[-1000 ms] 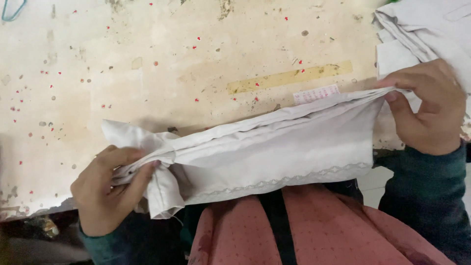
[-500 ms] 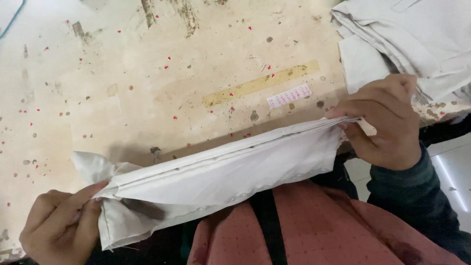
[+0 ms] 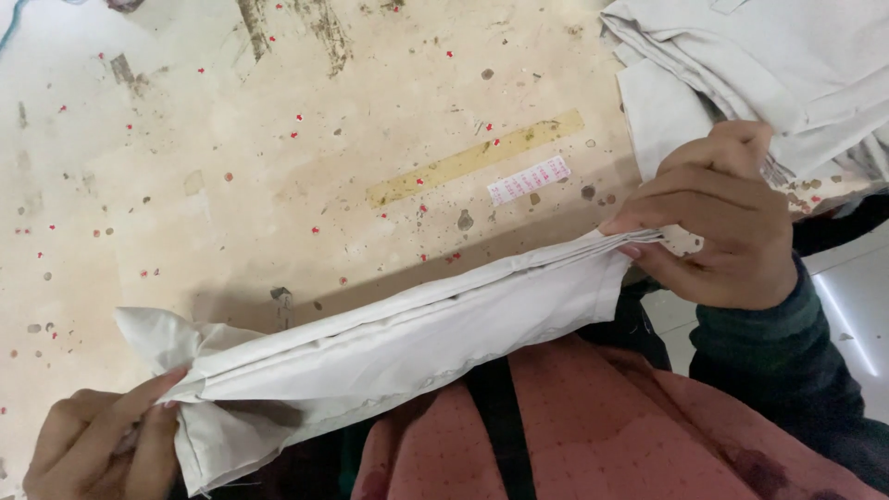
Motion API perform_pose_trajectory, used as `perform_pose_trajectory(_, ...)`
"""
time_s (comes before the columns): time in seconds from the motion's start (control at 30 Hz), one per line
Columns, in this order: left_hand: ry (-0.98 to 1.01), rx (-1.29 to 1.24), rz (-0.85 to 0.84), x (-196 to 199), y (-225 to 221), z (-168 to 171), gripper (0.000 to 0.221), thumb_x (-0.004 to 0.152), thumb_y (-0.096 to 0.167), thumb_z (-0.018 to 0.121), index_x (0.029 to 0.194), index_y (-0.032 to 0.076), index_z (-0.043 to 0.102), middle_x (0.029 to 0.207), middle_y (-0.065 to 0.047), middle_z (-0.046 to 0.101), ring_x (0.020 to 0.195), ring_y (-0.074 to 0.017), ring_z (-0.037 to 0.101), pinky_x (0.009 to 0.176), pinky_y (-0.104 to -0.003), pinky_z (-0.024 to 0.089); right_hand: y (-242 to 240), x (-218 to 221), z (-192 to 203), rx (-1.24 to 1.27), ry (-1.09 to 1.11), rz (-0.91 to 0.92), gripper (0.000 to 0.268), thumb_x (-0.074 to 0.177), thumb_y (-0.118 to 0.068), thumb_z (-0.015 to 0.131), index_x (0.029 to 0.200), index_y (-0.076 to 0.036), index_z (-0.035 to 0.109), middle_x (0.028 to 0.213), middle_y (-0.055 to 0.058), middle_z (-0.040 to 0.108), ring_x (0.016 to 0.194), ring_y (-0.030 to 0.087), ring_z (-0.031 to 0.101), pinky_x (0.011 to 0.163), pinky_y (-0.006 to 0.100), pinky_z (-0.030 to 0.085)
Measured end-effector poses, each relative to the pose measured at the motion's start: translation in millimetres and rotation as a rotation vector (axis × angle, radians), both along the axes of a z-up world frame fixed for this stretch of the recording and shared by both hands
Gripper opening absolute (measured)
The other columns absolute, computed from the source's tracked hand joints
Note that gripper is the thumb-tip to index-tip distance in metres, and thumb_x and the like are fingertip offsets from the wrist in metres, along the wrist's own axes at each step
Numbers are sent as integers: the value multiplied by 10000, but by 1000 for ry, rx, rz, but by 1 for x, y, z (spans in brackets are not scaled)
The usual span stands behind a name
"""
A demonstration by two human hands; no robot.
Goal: Trimming excess threads from a garment using a thread trimmer and inspecting the seams for quality control.
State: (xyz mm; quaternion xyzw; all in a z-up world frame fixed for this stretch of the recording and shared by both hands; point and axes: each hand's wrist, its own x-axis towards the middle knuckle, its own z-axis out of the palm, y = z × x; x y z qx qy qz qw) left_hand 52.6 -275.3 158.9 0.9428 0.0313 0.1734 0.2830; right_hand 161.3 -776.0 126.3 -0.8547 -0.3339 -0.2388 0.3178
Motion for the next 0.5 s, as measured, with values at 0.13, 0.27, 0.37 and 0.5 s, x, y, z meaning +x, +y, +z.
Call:
perform_pose_trajectory(0.13, -6, 24, -39, -2, 6, -3, 300, 990, -169, 734, 1200, 42, 777, 900, -99, 520, 697, -143, 461, 688, -218, 403, 3, 2, -2, -17, -80, -11, 51, 919, -113, 746, 915, -143, 788, 916, 8, 727, 908, 254, 565, 949, 482, 267)
perform_pose_trajectory(0.27, 6, -7, -53, -1, 7, -5, 321, 968, -190, 718, 1199, 26, 769, 919, -95, 524, 731, -145, 490, 747, -222, 432, 1, 5, -8, 19, -131, -15, 67, 893, -57, 762, 889, -112, 801, 882, 36, 737, 883, 267, 578, 948, 479, 258)
perform_pose_trajectory(0.37, -19, 37, -129, 13, 9, -3, 279, 990, -138, 728, 1241, -22, 767, 919, -130, 561, 746, -173, 540, 788, -261, 432, -10, 9, -16, -29, -54, -29, 100, 925, -66, 810, 1013, -19, 795, 942, 109, 749, 886, 294, 628, 869, 430, 485)
perform_pose_trajectory(0.5, -106, 270, -144, 50, 57, -23, 302, 1080, -109, 863, 1367, -19, 833, 987, -130, 542, 806, -220, 525, 784, -325, 434, -1, 60, -7, -95, -105, 6, 202, 1050, 85, 745, 1108, -99, 802, 917, 79, 771, 756, 177, 632, 669, 321, 451)
